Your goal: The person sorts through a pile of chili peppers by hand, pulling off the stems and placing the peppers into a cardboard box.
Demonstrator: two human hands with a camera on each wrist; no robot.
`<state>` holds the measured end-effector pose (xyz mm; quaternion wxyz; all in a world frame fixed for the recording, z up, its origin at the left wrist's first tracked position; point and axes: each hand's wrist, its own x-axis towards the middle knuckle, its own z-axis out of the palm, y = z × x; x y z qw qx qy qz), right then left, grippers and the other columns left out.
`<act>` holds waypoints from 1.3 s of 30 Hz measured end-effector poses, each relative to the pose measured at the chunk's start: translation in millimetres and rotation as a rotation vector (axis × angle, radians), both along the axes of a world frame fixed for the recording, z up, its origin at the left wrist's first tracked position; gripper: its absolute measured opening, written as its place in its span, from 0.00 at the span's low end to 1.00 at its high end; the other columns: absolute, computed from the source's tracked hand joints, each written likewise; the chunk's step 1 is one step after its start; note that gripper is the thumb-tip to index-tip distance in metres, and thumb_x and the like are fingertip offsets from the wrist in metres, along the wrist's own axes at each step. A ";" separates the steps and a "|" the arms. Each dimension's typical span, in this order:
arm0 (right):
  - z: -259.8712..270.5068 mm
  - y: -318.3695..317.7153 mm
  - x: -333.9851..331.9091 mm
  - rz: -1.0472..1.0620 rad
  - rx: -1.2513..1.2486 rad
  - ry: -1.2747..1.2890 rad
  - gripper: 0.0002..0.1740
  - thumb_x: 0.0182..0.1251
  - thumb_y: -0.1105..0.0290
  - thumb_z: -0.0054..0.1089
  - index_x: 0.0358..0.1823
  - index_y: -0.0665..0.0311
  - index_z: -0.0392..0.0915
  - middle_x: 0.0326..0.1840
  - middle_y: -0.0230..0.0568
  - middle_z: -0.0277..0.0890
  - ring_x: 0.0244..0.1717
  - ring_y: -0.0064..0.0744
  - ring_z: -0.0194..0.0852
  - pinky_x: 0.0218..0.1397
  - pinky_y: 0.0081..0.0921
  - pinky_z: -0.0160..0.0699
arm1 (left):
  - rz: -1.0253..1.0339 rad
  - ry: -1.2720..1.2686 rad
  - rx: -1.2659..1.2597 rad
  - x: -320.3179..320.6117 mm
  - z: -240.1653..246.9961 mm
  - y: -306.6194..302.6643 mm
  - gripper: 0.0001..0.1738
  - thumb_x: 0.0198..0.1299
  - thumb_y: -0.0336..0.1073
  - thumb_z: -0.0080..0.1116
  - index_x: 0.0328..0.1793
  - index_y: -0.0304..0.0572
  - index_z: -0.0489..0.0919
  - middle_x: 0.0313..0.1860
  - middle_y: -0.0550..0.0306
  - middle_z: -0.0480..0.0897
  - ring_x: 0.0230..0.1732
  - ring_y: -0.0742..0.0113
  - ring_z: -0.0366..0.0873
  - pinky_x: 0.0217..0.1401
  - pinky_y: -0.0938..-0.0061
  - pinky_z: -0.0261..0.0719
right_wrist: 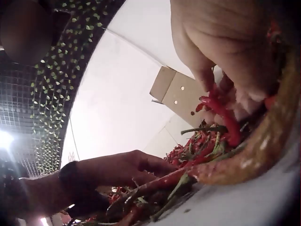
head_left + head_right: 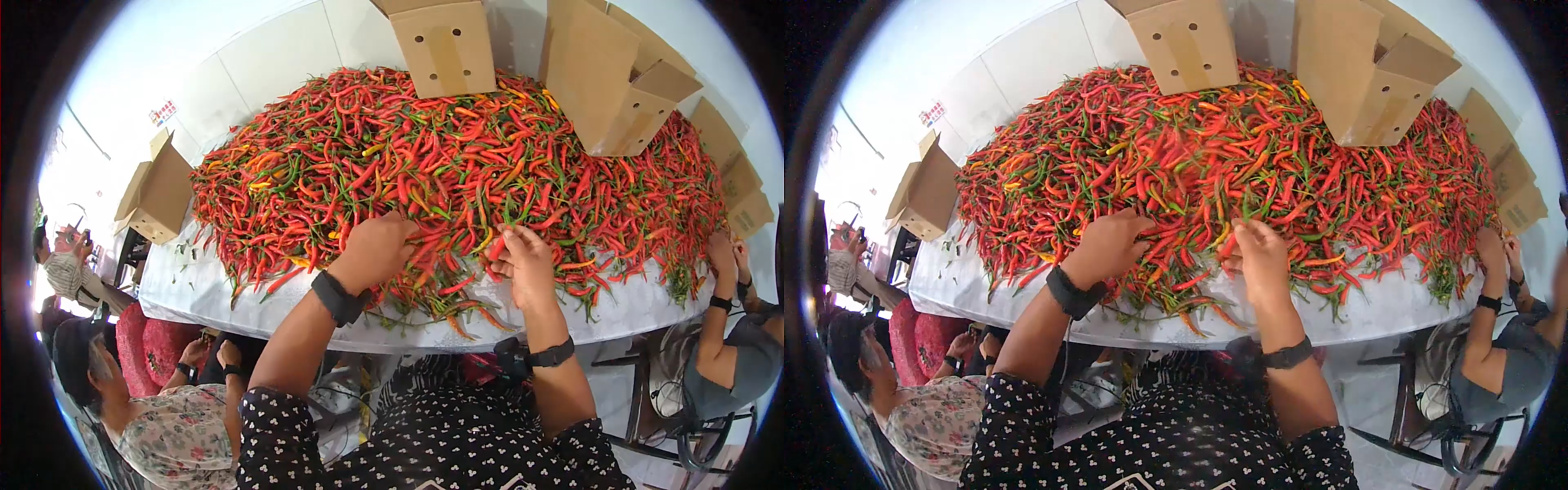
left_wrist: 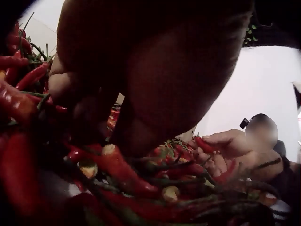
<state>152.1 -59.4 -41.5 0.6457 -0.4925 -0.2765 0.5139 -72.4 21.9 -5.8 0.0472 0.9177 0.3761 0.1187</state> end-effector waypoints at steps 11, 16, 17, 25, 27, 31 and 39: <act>-2.1 -0.3 -2.5 -0.193 0.088 -0.604 0.22 0.58 0.73 0.57 0.55 0.69 0.69 0.39 0.41 0.75 0.43 0.27 0.75 0.41 0.21 0.74 | -0.030 -0.004 -0.086 7.9 -8.5 -2.6 0.13 0.50 0.34 0.54 0.44 0.42 0.75 0.29 0.44 0.79 0.34 0.45 0.78 0.35 0.54 0.74; 19.0 -15.3 -12.0 -0.270 0.150 -0.805 0.22 0.56 0.73 0.59 0.54 0.69 0.70 0.41 0.42 0.75 0.44 0.28 0.75 0.46 0.22 0.72 | -0.058 -0.103 -0.071 13.2 -16.2 3.2 0.07 0.51 0.35 0.53 0.33 0.40 0.75 0.23 0.45 0.78 0.28 0.45 0.77 0.31 0.54 0.74; 19.2 -17.5 -11.7 -0.194 0.175 -0.756 0.21 0.57 0.73 0.58 0.53 0.70 0.70 0.41 0.41 0.75 0.43 0.27 0.75 0.45 0.21 0.73 | -0.070 -0.127 -0.062 13.7 -17.9 5.3 0.07 0.51 0.35 0.53 0.31 0.40 0.75 0.22 0.44 0.78 0.28 0.45 0.77 0.31 0.54 0.74; 18.3 -24.2 -34.9 0.138 0.122 -0.107 0.13 0.64 0.73 0.53 0.48 0.70 0.72 0.35 0.36 0.76 0.31 0.19 0.73 0.33 0.16 0.71 | 0.085 -0.435 -0.245 9.0 21.1 -11.5 0.07 0.54 0.32 0.52 0.34 0.36 0.75 0.24 0.47 0.77 0.27 0.52 0.76 0.32 0.64 0.72; 19.9 -23.6 -41.5 0.148 0.113 -0.073 0.12 0.64 0.72 0.53 0.47 0.70 0.72 0.33 0.35 0.76 0.30 0.18 0.72 0.31 0.15 0.70 | 0.020 -0.566 -0.477 5.8 18.4 -22.3 0.07 0.56 0.31 0.52 0.35 0.33 0.74 0.25 0.51 0.74 0.27 0.64 0.72 0.33 0.71 0.70; 16.0 -22.6 -50.2 0.229 0.106 -0.009 0.09 0.65 0.70 0.53 0.43 0.66 0.74 0.30 0.33 0.75 0.24 0.16 0.68 0.27 0.15 0.67 | -0.033 -0.566 -0.644 3.6 10.4 -45.9 0.07 0.57 0.31 0.52 0.36 0.33 0.74 0.24 0.56 0.73 0.28 0.73 0.69 0.32 0.74 0.69; 12.4 -26.4 -56.1 0.214 0.118 -0.006 0.06 0.63 0.72 0.55 0.39 0.65 0.76 0.27 0.29 0.73 0.24 0.15 0.66 0.27 0.14 0.66 | -0.014 -0.602 -0.706 9.5 14.9 -63.7 0.07 0.56 0.31 0.54 0.34 0.33 0.74 0.25 0.54 0.74 0.27 0.72 0.69 0.31 0.73 0.69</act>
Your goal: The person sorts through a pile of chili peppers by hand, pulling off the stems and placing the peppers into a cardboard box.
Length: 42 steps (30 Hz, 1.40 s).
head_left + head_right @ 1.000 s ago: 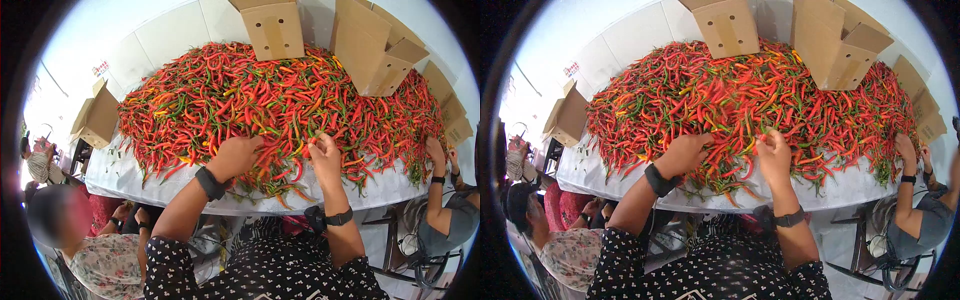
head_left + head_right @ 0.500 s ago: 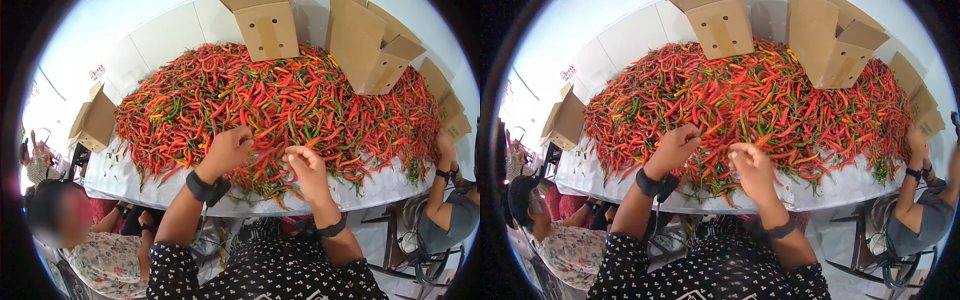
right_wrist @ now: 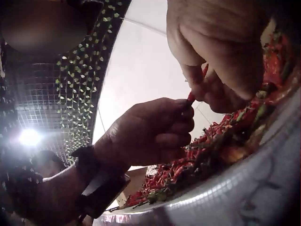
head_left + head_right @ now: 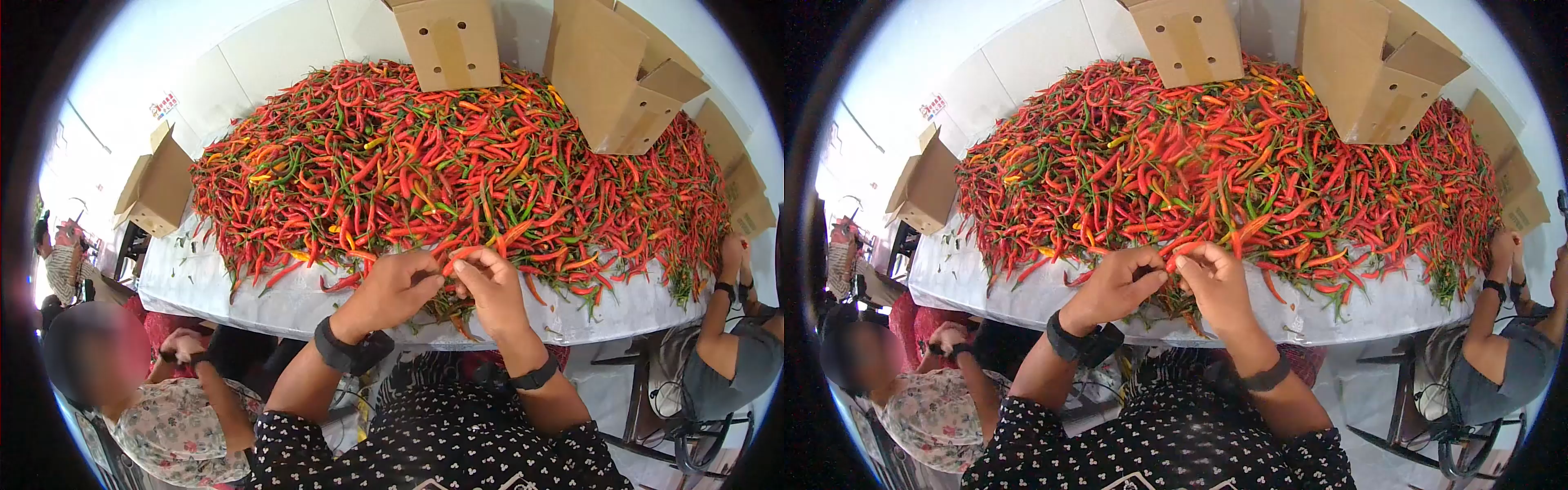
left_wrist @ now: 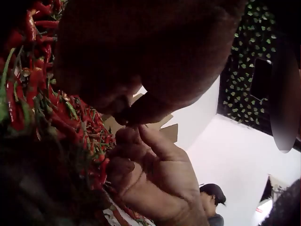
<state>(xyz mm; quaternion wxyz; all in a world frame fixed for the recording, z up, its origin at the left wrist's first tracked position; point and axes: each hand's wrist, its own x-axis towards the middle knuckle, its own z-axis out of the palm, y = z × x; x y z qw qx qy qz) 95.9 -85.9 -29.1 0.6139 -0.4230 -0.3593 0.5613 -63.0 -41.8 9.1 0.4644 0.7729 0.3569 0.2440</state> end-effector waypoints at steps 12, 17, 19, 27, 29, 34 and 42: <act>12.9 -1.8 -10.9 -0.208 0.358 -0.226 0.05 0.59 0.78 0.56 0.38 0.68 0.73 0.31 0.36 0.76 0.30 0.20 0.73 0.32 0.18 0.72 | 0.476 0.283 0.413 -16.0 9.1 16.0 0.08 0.49 0.33 0.57 0.24 0.35 0.75 0.20 0.45 0.76 0.24 0.49 0.76 0.26 0.63 0.71; -1.2 16.9 17.3 -0.070 0.058 0.171 0.07 0.66 0.69 0.46 0.37 0.64 0.73 0.33 0.40 0.78 0.33 0.28 0.77 0.30 0.24 0.73 | 0.434 0.327 0.496 -31.5 7.6 35.7 0.10 0.46 0.34 0.63 0.28 0.35 0.76 0.22 0.51 0.77 0.23 0.60 0.75 0.27 0.69 0.71; -8.0 17.8 19.6 0.031 -0.015 0.421 0.09 0.67 0.67 0.44 0.36 0.63 0.73 0.32 0.39 0.78 0.34 0.30 0.78 0.30 0.26 0.75 | 0.274 0.295 0.587 -30.2 -1.7 42.1 0.10 0.46 0.35 0.62 0.30 0.35 0.77 0.29 0.48 0.78 0.31 0.55 0.77 0.34 0.66 0.74; -22.3 22.1 20.0 0.104 -0.105 0.415 0.11 0.68 0.62 0.48 0.34 0.61 0.71 0.27 0.36 0.73 0.27 0.28 0.75 0.23 0.23 0.71 | 0.082 0.605 0.606 -12.4 -17.9 55.4 0.10 0.48 0.37 0.59 0.33 0.38 0.80 0.29 0.47 0.78 0.32 0.49 0.77 0.35 0.61 0.74; -25.1 22.9 20.5 0.143 -0.086 0.445 0.12 0.68 0.62 0.48 0.32 0.62 0.71 0.26 0.35 0.73 0.24 0.27 0.73 0.22 0.23 0.70 | 0.107 0.579 0.613 -12.1 -16.4 55.7 0.10 0.48 0.36 0.59 0.33 0.37 0.80 0.28 0.47 0.77 0.31 0.50 0.77 0.34 0.61 0.73; -18.6 21.6 15.9 0.117 -0.088 0.355 0.07 0.66 0.67 0.53 0.33 0.63 0.72 0.23 0.33 0.71 0.19 0.24 0.67 0.21 0.20 0.66 | 0.191 0.124 0.410 -11.6 3.4 29.6 0.05 0.48 0.29 0.61 0.31 0.35 0.79 0.24 0.52 0.76 0.25 0.64 0.75 0.28 0.72 0.71; -15.3 17.0 14.2 0.106 -0.099 0.202 0.08 0.62 0.69 0.57 0.40 0.64 0.76 0.24 0.28 0.70 0.20 0.17 0.65 0.22 0.16 0.62 | 0.166 0.079 0.394 1.7 -6.1 8.4 0.06 0.49 0.29 0.61 0.31 0.35 0.78 0.25 0.53 0.76 0.25 0.64 0.74 0.28 0.72 0.71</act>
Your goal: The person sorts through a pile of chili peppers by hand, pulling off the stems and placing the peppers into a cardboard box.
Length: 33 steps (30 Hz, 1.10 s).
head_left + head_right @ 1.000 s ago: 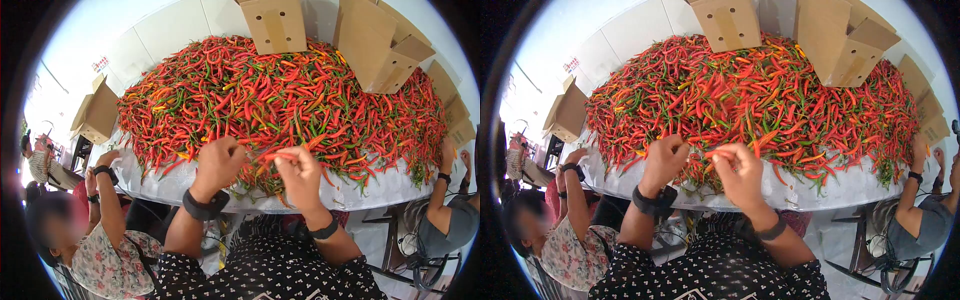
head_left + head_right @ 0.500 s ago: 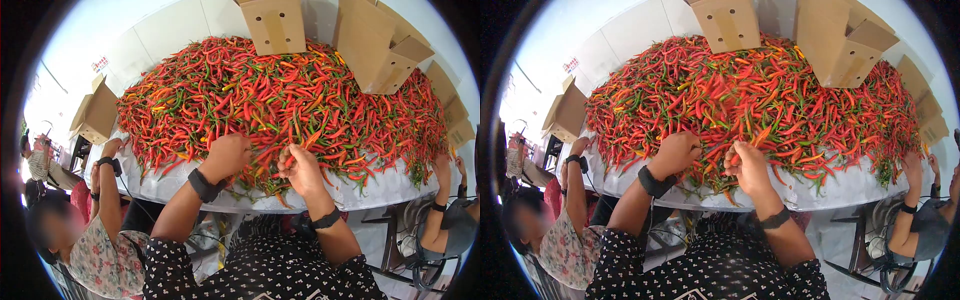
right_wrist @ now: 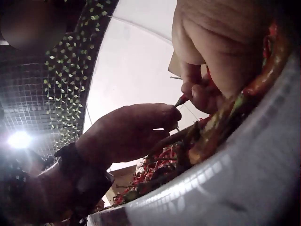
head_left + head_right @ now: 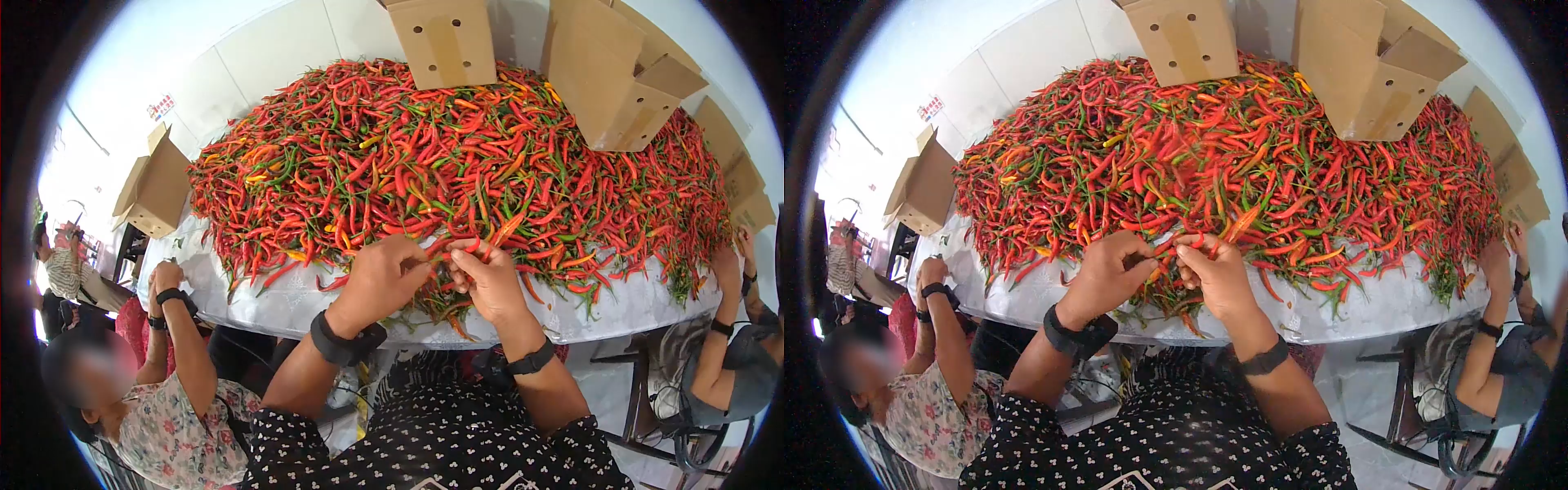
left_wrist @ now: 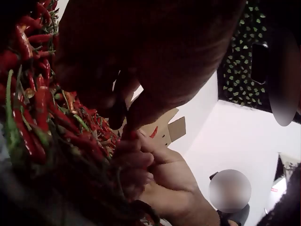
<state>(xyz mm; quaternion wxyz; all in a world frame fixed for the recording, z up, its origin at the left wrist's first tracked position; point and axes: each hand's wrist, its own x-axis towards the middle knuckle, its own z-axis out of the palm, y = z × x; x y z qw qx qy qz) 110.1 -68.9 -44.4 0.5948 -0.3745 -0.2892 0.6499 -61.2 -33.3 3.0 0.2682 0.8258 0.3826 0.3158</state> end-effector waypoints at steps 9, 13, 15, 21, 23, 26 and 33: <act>-0.1 -2.5 -0.3 0.010 0.012 -0.062 0.08 0.61 0.70 0.58 0.39 0.64 0.76 0.23 0.27 0.69 0.20 0.15 0.62 0.23 0.14 0.58 | -0.049 -0.040 -0.177 3.6 -5.4 -2.4 0.06 0.53 0.30 0.59 0.34 0.34 0.77 0.26 0.55 0.74 0.27 0.67 0.72 0.30 0.73 0.68; -0.5 -3.3 1.4 0.021 -0.015 -0.007 0.08 0.61 0.68 0.59 0.39 0.64 0.76 0.23 0.28 0.69 0.19 0.16 0.61 0.22 0.15 0.57 | -0.124 -0.130 -0.236 4.7 -3.8 -4.6 0.05 0.55 0.29 0.58 0.34 0.34 0.77 0.26 0.61 0.72 0.28 0.78 0.67 0.29 0.79 0.65; -1.9 -3.2 2.5 0.019 -0.031 0.003 0.08 0.61 0.67 0.59 0.38 0.63 0.76 0.22 0.28 0.69 0.19 0.16 0.60 0.21 0.15 0.57 | -0.141 -0.159 -0.294 5.2 -4.1 -5.1 0.05 0.56 0.29 0.58 0.34 0.34 0.76 0.26 0.62 0.72 0.28 0.78 0.67 0.30 0.79 0.65; 1.7 -0.1 5.4 0.016 -0.103 0.084 0.08 0.63 0.65 0.58 0.35 0.62 0.74 0.22 0.29 0.69 0.18 0.18 0.61 0.20 0.17 0.58 | -0.317 -0.263 -0.366 9.7 -8.3 -7.3 0.03 0.57 0.28 0.57 0.34 0.34 0.76 0.27 0.64 0.72 0.29 0.79 0.66 0.31 0.80 0.65; 1.4 -0.1 5.4 0.003 -0.118 0.114 0.09 0.64 0.64 0.57 0.35 0.62 0.74 0.22 0.29 0.68 0.19 0.18 0.61 0.20 0.17 0.58 | -0.403 -0.295 -0.319 9.6 -6.1 -9.9 0.03 0.57 0.27 0.57 0.34 0.35 0.76 0.27 0.64 0.71 0.29 0.80 0.66 0.31 0.81 0.65; -3.2 0.4 7.2 0.001 -0.117 0.189 0.10 0.66 0.62 0.54 0.35 0.62 0.73 0.21 0.29 0.67 0.19 0.19 0.61 0.21 0.18 0.59 | -0.306 -0.198 -0.319 -2.2 4.1 -7.5 0.03 0.55 0.27 0.59 0.33 0.35 0.77 0.26 0.64 0.72 0.29 0.78 0.68 0.31 0.80 0.66; -6.6 1.7 6.9 0.075 -0.014 0.260 0.12 0.68 0.62 0.49 0.32 0.63 0.71 0.23 0.32 0.70 0.20 0.23 0.64 0.22 0.22 0.62 | 0.170 0.258 0.210 -52.7 11.1 23.4 0.08 0.45 0.27 0.58 0.34 0.40 0.80 0.28 0.53 0.76 0.30 0.59 0.75 0.32 0.70 0.72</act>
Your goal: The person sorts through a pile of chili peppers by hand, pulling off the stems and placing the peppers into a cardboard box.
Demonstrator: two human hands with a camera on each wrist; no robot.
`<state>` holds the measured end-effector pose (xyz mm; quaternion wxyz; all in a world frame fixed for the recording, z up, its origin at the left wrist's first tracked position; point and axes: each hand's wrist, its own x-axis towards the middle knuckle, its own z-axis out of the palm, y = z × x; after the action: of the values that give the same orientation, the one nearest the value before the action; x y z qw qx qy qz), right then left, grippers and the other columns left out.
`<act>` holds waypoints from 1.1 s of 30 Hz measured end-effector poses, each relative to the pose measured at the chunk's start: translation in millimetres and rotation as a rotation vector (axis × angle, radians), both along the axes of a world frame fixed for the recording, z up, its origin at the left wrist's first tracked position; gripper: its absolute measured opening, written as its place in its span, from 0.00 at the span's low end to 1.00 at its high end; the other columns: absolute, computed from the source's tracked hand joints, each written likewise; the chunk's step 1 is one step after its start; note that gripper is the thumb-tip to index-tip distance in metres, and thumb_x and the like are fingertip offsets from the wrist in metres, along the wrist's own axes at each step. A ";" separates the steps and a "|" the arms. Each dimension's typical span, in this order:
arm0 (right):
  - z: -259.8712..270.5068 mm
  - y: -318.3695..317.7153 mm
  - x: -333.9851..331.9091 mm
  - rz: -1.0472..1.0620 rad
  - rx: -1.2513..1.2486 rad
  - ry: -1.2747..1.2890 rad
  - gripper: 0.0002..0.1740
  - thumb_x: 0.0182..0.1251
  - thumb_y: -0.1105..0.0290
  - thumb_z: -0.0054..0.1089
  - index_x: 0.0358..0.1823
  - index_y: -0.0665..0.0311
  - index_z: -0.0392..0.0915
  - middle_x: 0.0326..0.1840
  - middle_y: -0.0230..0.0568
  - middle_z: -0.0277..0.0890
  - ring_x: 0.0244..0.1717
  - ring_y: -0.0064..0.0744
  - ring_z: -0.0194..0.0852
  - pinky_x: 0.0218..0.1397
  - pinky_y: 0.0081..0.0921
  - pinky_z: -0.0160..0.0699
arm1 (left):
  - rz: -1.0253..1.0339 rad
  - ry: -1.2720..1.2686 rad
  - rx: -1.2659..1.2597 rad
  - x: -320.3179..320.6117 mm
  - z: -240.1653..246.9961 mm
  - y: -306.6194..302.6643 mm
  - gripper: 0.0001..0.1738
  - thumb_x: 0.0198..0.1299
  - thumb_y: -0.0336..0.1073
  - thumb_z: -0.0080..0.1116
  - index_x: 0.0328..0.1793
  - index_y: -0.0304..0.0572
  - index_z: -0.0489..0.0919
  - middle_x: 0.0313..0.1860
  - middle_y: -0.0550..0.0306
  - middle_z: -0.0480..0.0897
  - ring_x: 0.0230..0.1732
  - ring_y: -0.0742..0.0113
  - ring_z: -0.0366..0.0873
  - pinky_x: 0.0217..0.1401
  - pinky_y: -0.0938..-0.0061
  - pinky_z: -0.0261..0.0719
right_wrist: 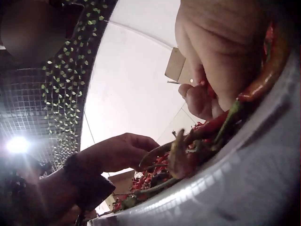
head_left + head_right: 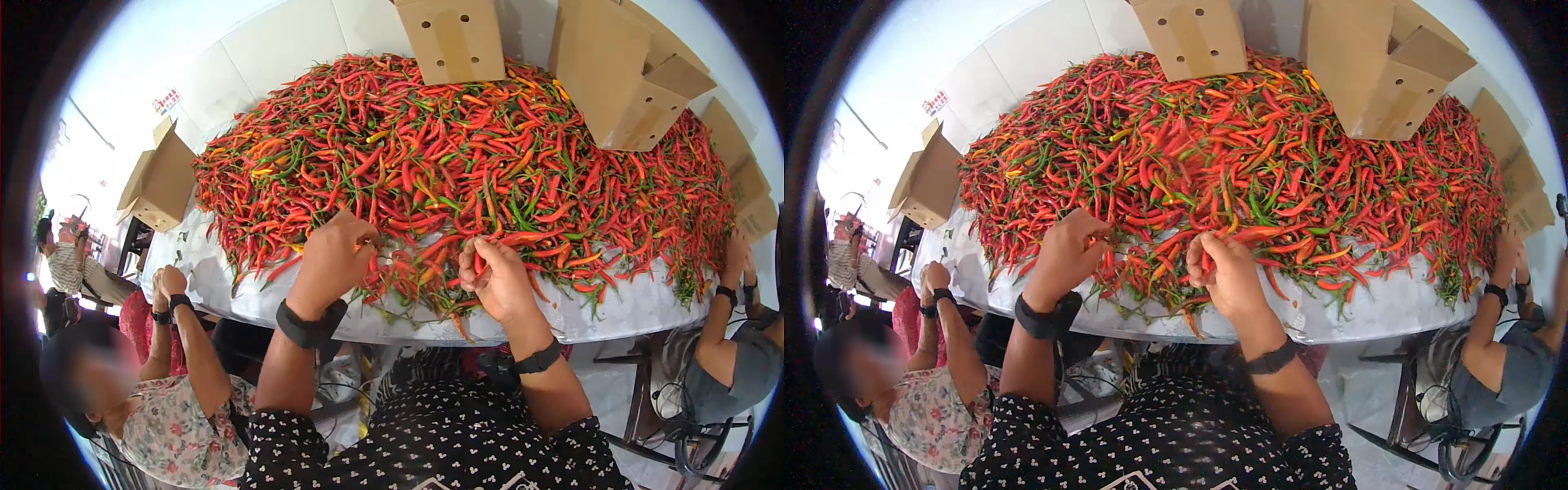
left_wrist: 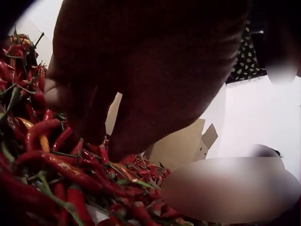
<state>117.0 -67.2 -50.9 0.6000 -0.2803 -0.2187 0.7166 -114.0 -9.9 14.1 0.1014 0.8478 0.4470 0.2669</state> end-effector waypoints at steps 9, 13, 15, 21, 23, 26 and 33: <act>5.5 -1.0 -1.0 -0.025 -0.027 -0.056 0.11 0.68 0.64 0.49 0.33 0.64 0.72 0.25 0.32 0.71 0.22 0.22 0.66 0.24 0.22 0.64 | -0.137 0.381 0.097 19.2 -15.8 27.5 0.12 0.43 0.28 0.54 0.37 0.44 0.80 0.30 0.52 0.73 0.32 0.52 0.76 0.34 0.61 0.74; 4.9 -1.2 -0.1 -0.009 -0.012 -0.037 0.10 0.68 0.64 0.49 0.33 0.63 0.72 0.25 0.32 0.70 0.22 0.22 0.65 0.25 0.22 0.64 | -0.190 0.485 0.115 23.4 -18.3 31.7 0.10 0.44 0.30 0.55 0.36 0.44 0.77 0.31 0.53 0.70 0.31 0.51 0.75 0.32 0.60 0.74; 3.5 -0.9 0.3 -0.004 -0.013 -0.044 0.10 0.68 0.64 0.49 0.33 0.63 0.72 0.25 0.32 0.71 0.22 0.22 0.65 0.25 0.22 0.64 | -0.188 0.440 0.122 23.6 -15.6 31.2 0.09 0.44 0.30 0.55 0.35 0.43 0.77 0.31 0.52 0.71 0.32 0.52 0.75 0.32 0.60 0.74; 4.0 -0.9 0.1 -0.014 -0.028 -0.049 0.10 0.68 0.65 0.49 0.34 0.64 0.72 0.26 0.34 0.71 0.22 0.23 0.65 0.24 0.22 0.64 | -0.134 0.059 0.223 28.1 1.9 33.6 0.08 0.48 0.29 0.56 0.37 0.40 0.75 0.31 0.51 0.76 0.28 0.54 0.76 0.30 0.64 0.74; 4.7 -0.9 0.0 -0.019 -0.031 -0.046 0.10 0.68 0.65 0.49 0.34 0.65 0.72 0.26 0.34 0.71 0.22 0.24 0.66 0.24 0.22 0.64 | -0.127 -0.054 0.243 32.6 4.8 33.5 0.08 0.50 0.29 0.57 0.37 0.40 0.75 0.29 0.51 0.77 0.25 0.57 0.76 0.28 0.66 0.73; 4.4 -0.9 0.5 -0.032 -0.036 -0.058 0.10 0.67 0.66 0.49 0.36 0.66 0.72 0.25 0.35 0.71 0.22 0.25 0.66 0.24 0.23 0.65 | -0.090 -0.373 -0.109 39.4 5.7 29.8 0.08 0.52 0.27 0.59 0.38 0.39 0.74 0.26 0.57 0.77 0.23 0.71 0.73 0.27 0.77 0.70; 6.1 -2.5 2.7 0.040 0.000 -0.100 0.10 0.66 0.67 0.51 0.41 0.66 0.74 0.29 0.38 0.75 0.26 0.27 0.72 0.24 0.21 0.67 | -0.248 -0.678 -0.624 65.2 -10.3 12.5 0.05 0.56 0.26 0.57 0.39 0.36 0.74 0.31 0.66 0.76 0.27 0.82 0.70 0.29 0.85 0.70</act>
<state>119.7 -69.7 -44.8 0.5740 -0.3114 -0.2542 0.7134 -48.8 2.6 3.8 0.5225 0.6889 0.3427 0.3674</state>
